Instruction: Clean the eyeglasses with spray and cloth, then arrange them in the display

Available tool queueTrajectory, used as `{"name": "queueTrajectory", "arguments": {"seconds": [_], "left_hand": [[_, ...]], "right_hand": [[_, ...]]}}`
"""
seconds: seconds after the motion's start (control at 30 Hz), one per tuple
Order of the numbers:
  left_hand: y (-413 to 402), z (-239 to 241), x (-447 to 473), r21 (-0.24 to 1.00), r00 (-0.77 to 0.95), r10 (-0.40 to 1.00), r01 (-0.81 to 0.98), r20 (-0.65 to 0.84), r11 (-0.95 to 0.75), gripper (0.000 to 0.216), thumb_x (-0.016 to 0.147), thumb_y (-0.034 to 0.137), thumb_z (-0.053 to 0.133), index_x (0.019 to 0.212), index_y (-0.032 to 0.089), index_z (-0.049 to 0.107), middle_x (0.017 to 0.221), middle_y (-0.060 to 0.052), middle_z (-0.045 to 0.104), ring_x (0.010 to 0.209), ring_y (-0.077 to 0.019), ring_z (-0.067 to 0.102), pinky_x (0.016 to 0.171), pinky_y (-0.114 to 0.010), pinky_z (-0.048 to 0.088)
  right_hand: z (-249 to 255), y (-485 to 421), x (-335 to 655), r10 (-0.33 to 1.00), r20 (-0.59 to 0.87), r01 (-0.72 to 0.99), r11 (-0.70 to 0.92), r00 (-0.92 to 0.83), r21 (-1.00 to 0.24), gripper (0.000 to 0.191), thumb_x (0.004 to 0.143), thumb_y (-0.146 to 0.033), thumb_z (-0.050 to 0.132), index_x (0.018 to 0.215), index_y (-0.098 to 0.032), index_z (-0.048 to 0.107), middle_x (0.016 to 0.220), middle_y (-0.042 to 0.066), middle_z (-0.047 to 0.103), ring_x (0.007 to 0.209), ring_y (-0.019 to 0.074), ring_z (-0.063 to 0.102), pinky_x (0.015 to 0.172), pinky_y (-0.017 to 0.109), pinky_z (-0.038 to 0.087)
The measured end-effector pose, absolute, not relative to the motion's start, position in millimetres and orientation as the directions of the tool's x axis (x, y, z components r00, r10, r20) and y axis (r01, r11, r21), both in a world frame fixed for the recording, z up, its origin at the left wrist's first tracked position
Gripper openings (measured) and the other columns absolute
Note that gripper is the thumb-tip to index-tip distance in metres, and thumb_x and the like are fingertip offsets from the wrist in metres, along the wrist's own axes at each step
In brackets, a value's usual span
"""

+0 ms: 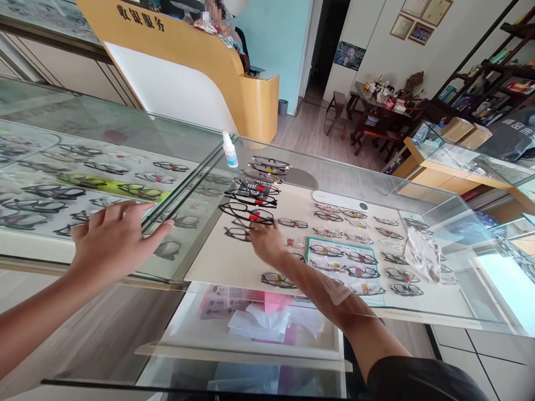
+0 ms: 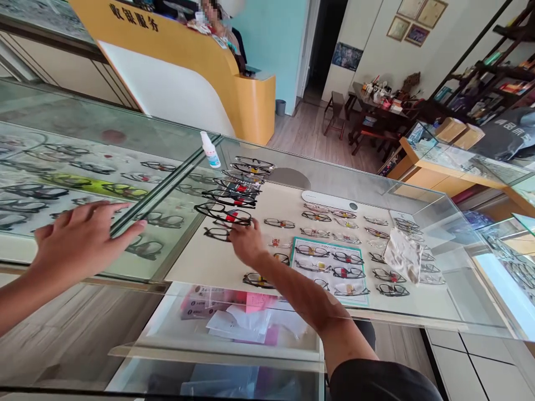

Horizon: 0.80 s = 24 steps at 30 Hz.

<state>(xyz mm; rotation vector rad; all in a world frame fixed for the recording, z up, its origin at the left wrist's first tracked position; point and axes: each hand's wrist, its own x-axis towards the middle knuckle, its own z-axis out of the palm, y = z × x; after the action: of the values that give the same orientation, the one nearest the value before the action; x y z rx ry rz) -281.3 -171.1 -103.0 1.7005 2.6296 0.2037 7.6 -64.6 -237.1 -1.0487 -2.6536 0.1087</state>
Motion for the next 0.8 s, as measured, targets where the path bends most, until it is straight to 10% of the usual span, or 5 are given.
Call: {"name": "queueTrajectory", "arguments": {"seconds": [0.8], "left_hand": [[-172.3,-103.4,-281.2,0.091,-0.428,0.898,0.903,0.101,0.42,0.091,0.103,0.08,0.021,0.161,0.019,0.054,0.167,-0.024,0.053,0.157,-0.0524,0.047,0.124,-0.077,0.041]], "right_hand": [[-275.3,97.2,120.1,0.886,0.036,0.886,0.463,-0.462,-0.024,0.038,0.097,-0.007,0.055,0.114,-0.017,0.087,0.132,0.02,0.079,0.145,0.0395,0.054,0.141,0.065,0.009]]}}
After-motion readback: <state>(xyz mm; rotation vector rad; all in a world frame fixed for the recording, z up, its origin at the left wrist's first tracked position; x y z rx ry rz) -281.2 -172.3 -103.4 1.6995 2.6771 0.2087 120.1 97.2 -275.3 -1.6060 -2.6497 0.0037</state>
